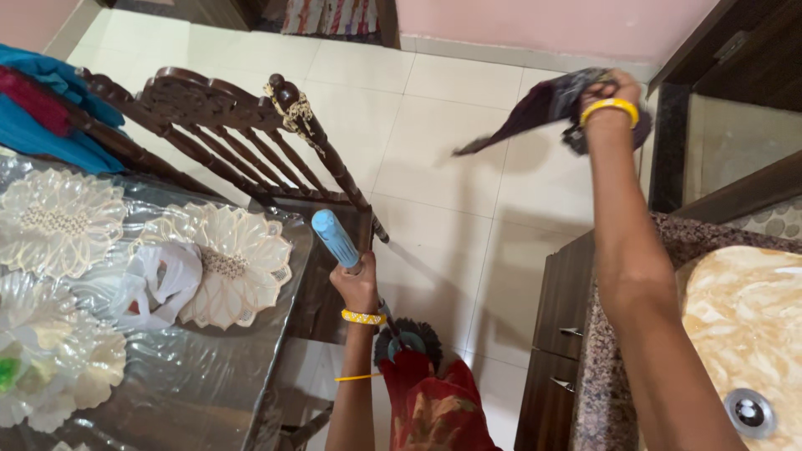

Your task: The person picks up a floor mat and then mops the tiled floor using a mop, moving a chair to clean around and under a dining table.

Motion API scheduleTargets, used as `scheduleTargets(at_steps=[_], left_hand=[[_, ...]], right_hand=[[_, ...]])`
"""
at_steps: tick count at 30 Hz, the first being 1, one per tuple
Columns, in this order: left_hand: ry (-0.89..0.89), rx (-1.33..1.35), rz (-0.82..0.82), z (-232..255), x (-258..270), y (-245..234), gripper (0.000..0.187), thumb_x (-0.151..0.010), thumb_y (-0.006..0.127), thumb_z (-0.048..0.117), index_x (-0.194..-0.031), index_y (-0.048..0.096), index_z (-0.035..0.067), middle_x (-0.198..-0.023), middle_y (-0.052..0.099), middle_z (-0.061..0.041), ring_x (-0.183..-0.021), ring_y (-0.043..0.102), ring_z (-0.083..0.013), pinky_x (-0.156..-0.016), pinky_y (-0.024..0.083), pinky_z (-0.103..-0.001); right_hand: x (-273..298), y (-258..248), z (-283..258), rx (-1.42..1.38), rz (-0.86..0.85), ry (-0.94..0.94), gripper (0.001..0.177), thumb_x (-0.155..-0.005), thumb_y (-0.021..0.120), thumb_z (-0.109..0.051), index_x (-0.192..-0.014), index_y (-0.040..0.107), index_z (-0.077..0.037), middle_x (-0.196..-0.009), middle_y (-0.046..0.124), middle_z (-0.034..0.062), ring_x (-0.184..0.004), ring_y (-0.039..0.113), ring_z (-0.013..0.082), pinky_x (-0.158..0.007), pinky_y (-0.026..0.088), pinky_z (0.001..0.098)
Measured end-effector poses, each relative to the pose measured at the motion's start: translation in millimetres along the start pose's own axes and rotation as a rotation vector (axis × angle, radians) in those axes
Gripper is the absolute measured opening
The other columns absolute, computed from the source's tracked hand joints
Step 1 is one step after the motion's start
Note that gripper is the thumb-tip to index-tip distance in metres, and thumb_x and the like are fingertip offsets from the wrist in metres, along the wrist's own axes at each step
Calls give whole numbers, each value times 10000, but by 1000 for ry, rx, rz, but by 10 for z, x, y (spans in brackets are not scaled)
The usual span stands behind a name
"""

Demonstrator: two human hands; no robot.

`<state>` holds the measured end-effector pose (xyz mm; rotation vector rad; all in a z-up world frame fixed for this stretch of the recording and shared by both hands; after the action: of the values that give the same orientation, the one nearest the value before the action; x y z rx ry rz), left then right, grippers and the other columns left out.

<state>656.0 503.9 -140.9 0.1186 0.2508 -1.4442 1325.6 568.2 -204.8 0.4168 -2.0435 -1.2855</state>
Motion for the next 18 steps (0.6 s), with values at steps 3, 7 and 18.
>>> scheduleTargets(at_steps=[3,7,18], left_hand=[[-42,30,8,-43,77,-17,355,-865,720,48,-607,479,17,-560,452,55,-551,407,-28,-487,306,-289],[-33,-12,5,15,90,-90,306,-862,707,44,-609,536,18,-556,482,48,-536,443,-35,-487,330,-286],[-6,26,-2,200,453,-368,227,-864,680,7,-658,583,8,-586,495,45,-568,451,-29,-509,348,-279]], right_hand=[[39,-279,-277,-42,-8,-87,295,-886,679,14,-676,495,-79,-525,490,51,-414,463,188,-425,468,340],[855,-1713,-87,179,378,-108,58,-913,671,-66,-908,614,-53,-730,679,113,-536,608,195,-519,541,313],[4004,-3323,2755,1264,-184,384,272,-852,692,-138,-1090,612,-33,-960,709,144,-851,677,255,-742,572,361]])
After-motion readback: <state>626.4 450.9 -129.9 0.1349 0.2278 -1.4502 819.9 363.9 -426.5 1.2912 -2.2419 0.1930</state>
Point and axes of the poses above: each hand's wrist, its own x-axis away from the middle knuckle, its own y-axis out of the palm, z = x × y, the point moved 8 cm from there along -x, towards the middle knuckle
